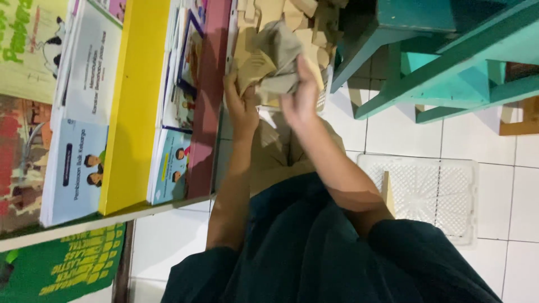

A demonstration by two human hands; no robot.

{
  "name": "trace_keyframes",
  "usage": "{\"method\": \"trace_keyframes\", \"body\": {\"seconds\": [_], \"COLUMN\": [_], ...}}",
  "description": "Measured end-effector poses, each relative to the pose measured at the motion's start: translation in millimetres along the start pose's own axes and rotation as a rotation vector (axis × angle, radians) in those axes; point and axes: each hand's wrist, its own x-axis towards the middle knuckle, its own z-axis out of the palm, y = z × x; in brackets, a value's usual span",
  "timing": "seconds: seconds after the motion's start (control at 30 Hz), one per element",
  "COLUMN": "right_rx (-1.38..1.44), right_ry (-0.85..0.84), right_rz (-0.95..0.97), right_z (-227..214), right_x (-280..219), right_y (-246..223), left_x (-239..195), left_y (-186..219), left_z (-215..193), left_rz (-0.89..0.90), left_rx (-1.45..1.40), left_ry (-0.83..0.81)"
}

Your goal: The person sits on the floor and sands various wooden pieces using a piece of sandpaper. They pick up each piece from a white plastic basket, sand it, and then place it onto a white plastic tray on the floor.

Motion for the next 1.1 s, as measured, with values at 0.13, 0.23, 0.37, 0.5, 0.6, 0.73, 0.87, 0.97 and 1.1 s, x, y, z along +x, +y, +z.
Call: {"method": "trace_keyframes", "body": {"seconds": [0.13, 0.23, 0.37, 0.5, 0.6, 0.73, 0.87, 0.97, 1.1], "right_rx": [-0.200, -0.770, -1.088, -1.124, -1.333, -1.239, -1.032, -0.871, -1.050], "right_ry": [-0.165, -0.340, -0.616, -0.769, -0.450, -0.211, -0.086, 0.032, -0.173], "right_rz": [-0.274, -0.479, -0.590, -0.667, -0.558, -0.526, -0.199, -0.059, -0.173], "right_z": [10.0, 11.7, 19.0, -25.3, -16.8, -96.4, -96.9, -109.6, -118.4], "right_x": [2.2, 18.1, -10.9, 1.4, -4.3, 40.0, 13.1, 6.8, 19.3], "right_y": [-38.9, -50.0, -16.2, -32.4, -56.3, -48.1, -27.8, -19.7, -20.3], "left_x": [-6.5, -0.6, 14.3, 21.1, 28.6, 30.4, 15.5, 20.1, 15.4], "left_y": [-3.0, -12.4, 24.4, -0.3, -5.7, -9.9, -33.6, -24.4, -23.4], "left_z": [-2.8, -0.5, 3.7, -12.2, -38.1, -39.2, -35.4, -34.6, -34.5], "left_rz": [-0.016, 0.001, 0.008, -0.074, -0.071, -0.096, -0.226, -0.263, -0.166], "left_rx": [0.034, 0.116, 0.071, -0.011, 0.059, -0.131, -0.296, -0.099, 0.079], "left_ry": [-0.088, -0.127, -0.048, 0.086, 0.144, 0.183, 0.286, 0.242, 0.123]}}
